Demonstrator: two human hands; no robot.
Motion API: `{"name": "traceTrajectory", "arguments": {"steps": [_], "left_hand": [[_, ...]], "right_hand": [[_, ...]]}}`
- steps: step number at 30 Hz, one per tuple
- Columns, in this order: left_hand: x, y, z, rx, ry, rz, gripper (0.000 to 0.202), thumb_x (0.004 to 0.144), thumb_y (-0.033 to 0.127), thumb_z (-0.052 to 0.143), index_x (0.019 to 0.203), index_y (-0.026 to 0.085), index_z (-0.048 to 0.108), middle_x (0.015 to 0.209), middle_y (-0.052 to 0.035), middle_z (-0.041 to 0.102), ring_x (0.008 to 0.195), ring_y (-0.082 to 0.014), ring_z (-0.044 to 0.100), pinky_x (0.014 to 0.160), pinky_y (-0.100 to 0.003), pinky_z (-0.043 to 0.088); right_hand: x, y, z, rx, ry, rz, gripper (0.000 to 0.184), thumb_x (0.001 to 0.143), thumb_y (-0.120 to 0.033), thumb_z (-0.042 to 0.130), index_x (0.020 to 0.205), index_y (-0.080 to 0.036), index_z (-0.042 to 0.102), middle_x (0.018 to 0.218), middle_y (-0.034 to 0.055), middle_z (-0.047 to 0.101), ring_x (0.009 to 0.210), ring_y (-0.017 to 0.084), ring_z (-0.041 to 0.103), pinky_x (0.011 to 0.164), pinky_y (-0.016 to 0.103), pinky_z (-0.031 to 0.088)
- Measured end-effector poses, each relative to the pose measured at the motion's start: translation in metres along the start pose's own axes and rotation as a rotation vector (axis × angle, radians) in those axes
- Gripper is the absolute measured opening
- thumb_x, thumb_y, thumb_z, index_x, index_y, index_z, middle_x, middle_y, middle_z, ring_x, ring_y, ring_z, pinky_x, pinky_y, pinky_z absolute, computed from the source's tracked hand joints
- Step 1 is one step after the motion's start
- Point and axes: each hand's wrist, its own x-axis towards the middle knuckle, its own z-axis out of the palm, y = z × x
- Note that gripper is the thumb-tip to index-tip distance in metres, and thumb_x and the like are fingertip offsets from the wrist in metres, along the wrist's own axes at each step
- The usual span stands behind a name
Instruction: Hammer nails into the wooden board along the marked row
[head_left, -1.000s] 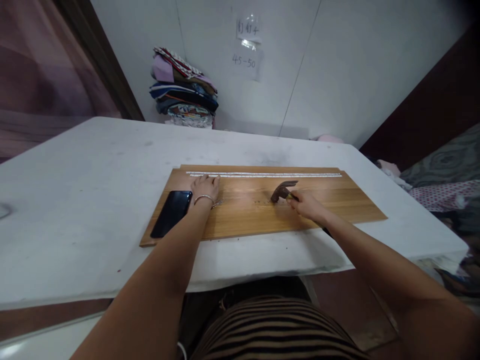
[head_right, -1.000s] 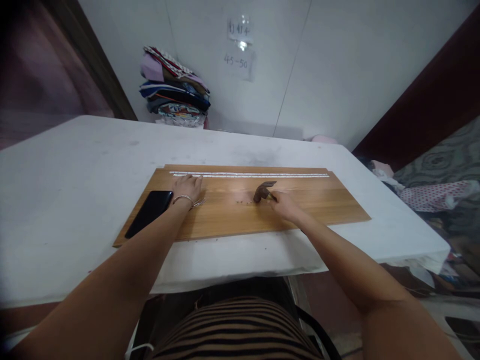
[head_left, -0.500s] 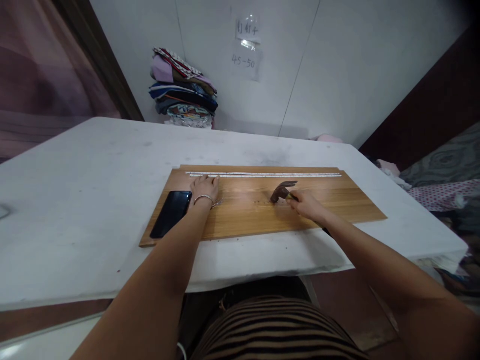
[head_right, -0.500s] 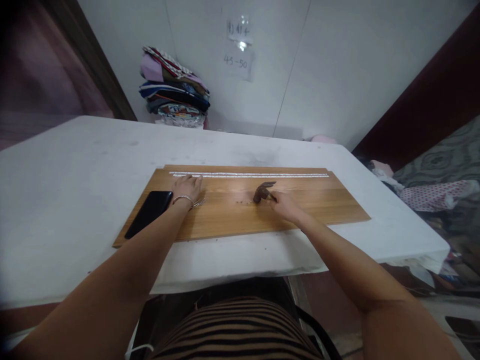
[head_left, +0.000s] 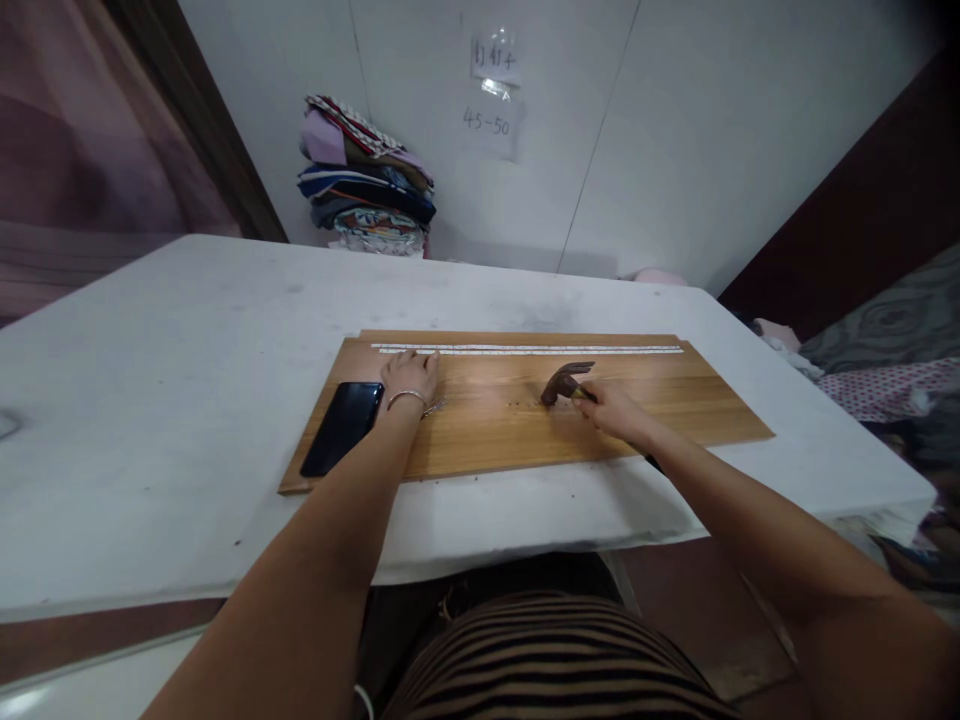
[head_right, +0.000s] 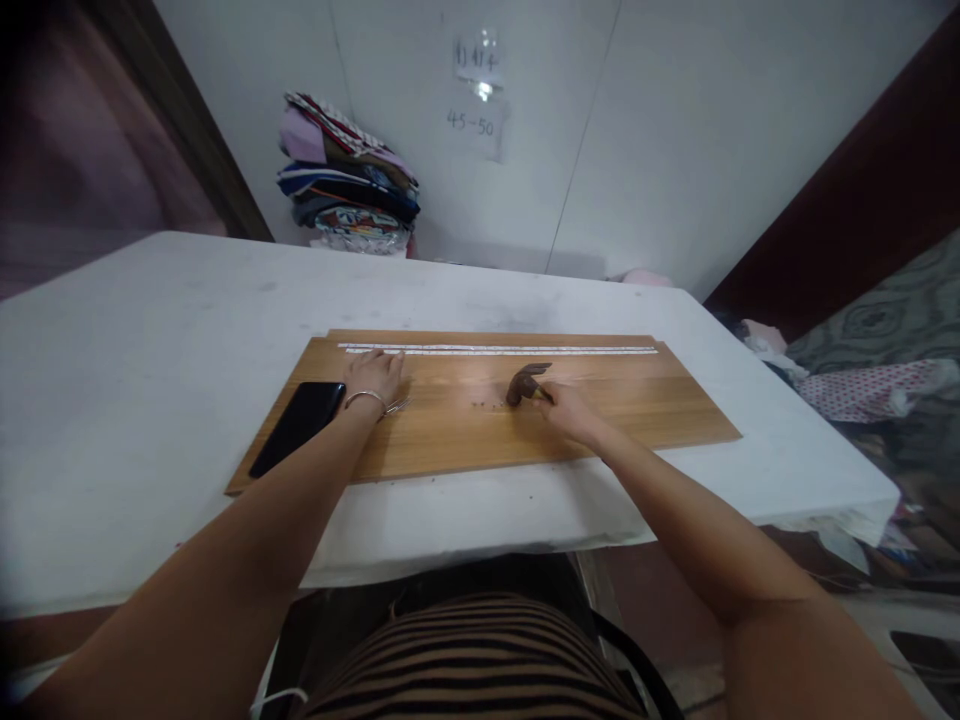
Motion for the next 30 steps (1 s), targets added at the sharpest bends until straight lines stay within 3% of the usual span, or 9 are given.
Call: {"name": "traceTrajectory", "arguments": {"steps": [30], "left_hand": [[0.0008, -0.0014, 0.0012, 0.003, 0.006, 0.009, 0.055, 0.107, 0.043, 0.028, 0.121, 0.024, 0.078, 0.143, -0.0116, 0.066, 0.135, -0.0316, 0.052, 0.112, -0.046, 0.038]], "right_hand": [[0.0027, 0.0031, 0.001, 0.005, -0.014, 0.009, 0.015, 0.092, -0.026, 0.055, 0.079, -0.021, 0.061, 0.065, 0.002, 0.06, 0.068, 0.019, 0.059, 0.065, 0.028, 0.042]]}}
